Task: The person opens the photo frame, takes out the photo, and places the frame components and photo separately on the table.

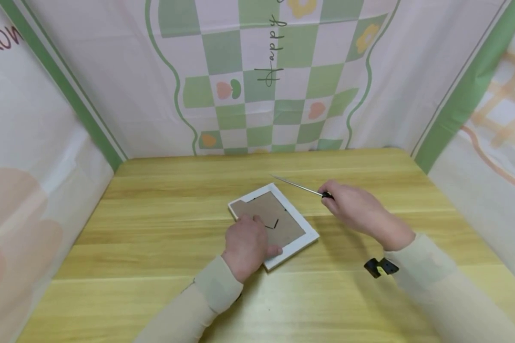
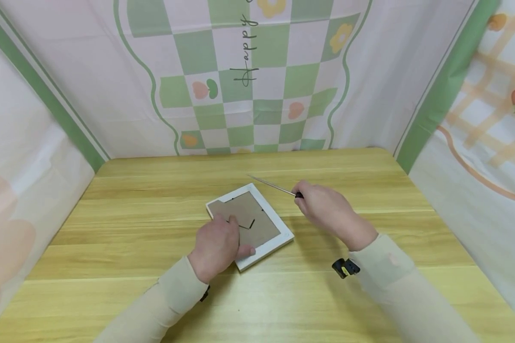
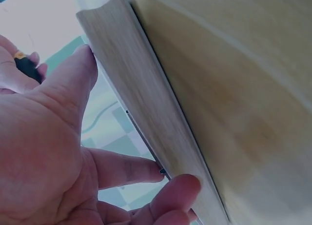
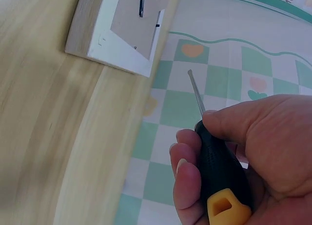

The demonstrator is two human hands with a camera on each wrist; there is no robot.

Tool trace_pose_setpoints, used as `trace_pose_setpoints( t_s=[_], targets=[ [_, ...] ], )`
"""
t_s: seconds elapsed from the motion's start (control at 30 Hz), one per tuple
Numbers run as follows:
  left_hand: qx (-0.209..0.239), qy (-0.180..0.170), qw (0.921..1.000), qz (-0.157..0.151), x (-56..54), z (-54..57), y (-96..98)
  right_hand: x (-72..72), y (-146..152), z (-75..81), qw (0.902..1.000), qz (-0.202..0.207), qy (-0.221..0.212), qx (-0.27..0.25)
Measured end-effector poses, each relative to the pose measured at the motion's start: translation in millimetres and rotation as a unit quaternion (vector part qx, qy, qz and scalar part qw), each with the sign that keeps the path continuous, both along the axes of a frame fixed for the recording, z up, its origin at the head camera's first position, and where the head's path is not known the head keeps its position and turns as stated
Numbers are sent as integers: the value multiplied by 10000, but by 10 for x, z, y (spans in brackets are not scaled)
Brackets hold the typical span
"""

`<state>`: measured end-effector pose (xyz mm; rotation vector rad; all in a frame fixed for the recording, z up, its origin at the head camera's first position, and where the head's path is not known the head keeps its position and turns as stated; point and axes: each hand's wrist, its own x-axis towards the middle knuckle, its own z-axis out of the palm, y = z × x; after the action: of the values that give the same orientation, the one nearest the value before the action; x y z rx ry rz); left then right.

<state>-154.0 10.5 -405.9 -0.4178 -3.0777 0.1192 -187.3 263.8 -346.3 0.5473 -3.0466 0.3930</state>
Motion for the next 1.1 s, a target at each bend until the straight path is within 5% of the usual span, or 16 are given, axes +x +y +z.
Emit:
trace_pose_setpoints(
  t_s=[0.33,0.63,0.9,1.1],
  targets=[
    [193,-131,9997,-98,4,39,-104,9,-4,-61,10000,26,40,-59],
    [628,131,9950,-760,-115,88,-316,24,0,-87,9998,68,144,-105],
    [508,-309,9844,-1654,-257,142,-483,24,-3,-97,9999,46,128,-86],
    [436,-365,9790,-1957,-302,78,-535,33,-8,-115,9999,27,82,-105]
  ],
)
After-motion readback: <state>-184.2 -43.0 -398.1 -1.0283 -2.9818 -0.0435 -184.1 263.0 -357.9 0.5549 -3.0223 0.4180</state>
